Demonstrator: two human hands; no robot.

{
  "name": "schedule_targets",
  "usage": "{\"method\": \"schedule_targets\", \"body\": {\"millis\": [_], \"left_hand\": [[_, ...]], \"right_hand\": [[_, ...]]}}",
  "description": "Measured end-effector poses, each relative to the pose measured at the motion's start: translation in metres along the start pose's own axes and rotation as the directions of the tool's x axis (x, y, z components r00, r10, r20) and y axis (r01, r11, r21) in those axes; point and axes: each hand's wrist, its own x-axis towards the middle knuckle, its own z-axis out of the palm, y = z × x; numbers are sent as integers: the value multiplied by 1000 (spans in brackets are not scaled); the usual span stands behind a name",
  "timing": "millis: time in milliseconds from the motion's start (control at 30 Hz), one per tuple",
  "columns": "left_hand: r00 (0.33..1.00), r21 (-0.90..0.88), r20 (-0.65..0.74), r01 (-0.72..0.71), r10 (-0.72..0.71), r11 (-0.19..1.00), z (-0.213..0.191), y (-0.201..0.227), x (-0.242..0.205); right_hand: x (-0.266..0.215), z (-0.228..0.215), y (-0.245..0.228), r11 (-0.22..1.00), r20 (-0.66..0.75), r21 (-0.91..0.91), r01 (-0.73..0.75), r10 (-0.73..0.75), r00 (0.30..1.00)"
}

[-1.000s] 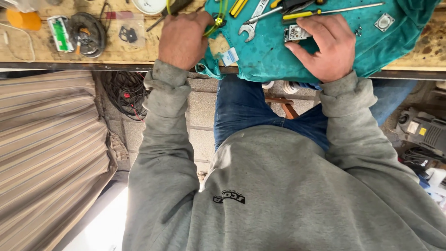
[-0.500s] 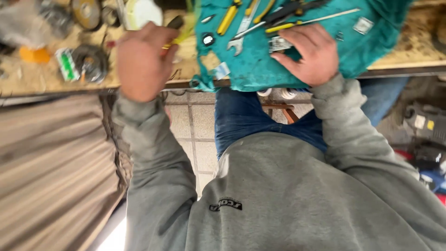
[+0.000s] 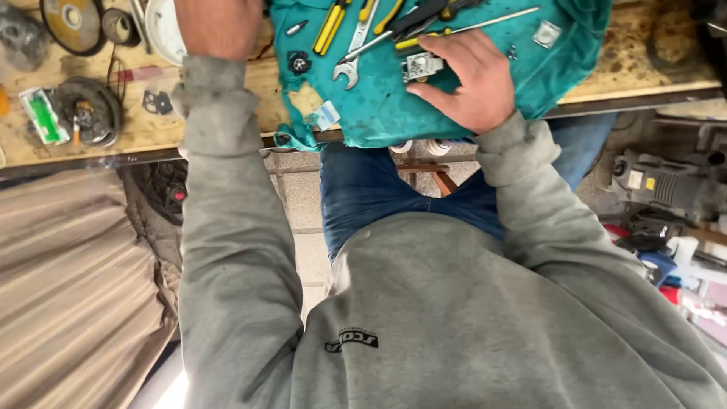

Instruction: Disassembling and inspecting a small engine carburetor on a workbench.

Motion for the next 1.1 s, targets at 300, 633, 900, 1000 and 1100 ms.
{"method": "schedule_targets", "body": {"millis": [300,633,900,1000,1100], "left_hand": [[976,-296,216,43,24,954,-29,2,-20],[899,-75,437,33,3,997,-10,-1,-23],[892,-97,452,79,-27,992,-6,-5,-22],[874,-129,486,95,-21,987,-3,-7,-23],[879,-110,476,90,-27,990,0,-11,-22]], "right_hand": [[-7,3,3,999,25,-7,32,-31,999],[-8,5,10,999,22,12,41,-42,999],[-9,6,10,999,26,5,39,-40,999],[-9,4,9,999,29,-4,52,-52,998],[-8,6,12,998,21,-9,64,-64,998]]}}
